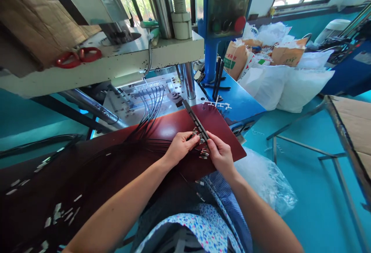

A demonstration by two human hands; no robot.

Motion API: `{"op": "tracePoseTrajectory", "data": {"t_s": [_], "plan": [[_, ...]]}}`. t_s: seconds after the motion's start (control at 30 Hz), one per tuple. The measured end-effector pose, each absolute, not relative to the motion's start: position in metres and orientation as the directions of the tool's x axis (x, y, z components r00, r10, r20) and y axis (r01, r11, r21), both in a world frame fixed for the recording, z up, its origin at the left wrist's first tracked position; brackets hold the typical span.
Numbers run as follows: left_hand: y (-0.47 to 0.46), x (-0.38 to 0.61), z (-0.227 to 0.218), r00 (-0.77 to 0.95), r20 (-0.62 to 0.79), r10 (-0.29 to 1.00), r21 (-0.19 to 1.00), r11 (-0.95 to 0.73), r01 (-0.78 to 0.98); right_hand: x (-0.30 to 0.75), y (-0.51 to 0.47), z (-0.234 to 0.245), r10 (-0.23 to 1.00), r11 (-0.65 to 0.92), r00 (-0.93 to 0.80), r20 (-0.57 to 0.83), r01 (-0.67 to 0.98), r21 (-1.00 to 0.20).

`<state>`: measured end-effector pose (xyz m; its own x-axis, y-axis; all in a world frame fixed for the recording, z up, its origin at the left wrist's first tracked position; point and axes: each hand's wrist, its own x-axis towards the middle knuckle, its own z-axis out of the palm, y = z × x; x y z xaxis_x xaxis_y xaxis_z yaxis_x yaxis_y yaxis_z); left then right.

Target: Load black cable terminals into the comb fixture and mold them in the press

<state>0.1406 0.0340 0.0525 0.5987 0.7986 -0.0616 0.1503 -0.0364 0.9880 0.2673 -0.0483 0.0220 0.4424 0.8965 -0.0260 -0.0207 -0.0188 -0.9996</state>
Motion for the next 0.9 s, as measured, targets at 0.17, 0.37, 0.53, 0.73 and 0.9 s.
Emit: {"op": "tracePoseTrajectory", "data": {"t_s": [0.17, 0.37, 0.53, 0.73, 0.9], "plan": [[0.042, 0.141, 0.058, 0.527, -0.169, 0.833, 0.985, 0.155, 0.071, 0.264, -0.051, 0.028, 0.882, -0.011, 0.465, -0.074, -0.136, -0.991], [0.044, 0.144, 0.067, 0.547, -0.309, 0.778, 0.947, 0.308, 0.096, 0.265, -0.053, 0.032, 0.882, -0.046, 0.454, -0.129, -0.19, -0.981], [0.043, 0.144, 0.07, 0.54, -0.323, 0.777, 0.943, 0.314, 0.111, 0.264, -0.052, 0.033, 0.883, -0.037, 0.454, -0.122, -0.191, -0.981], [0.044, 0.145, 0.068, 0.543, -0.312, 0.78, 0.947, 0.305, 0.105, 0.266, -0.052, 0.03, 0.883, -0.04, 0.456, -0.114, -0.169, -0.985], [0.045, 0.142, 0.056, 0.541, -0.24, 0.806, 0.971, 0.197, 0.137, 0.27, -0.052, 0.021, 0.912, 0.01, 0.406, 0.058, 0.118, -0.993]]}}
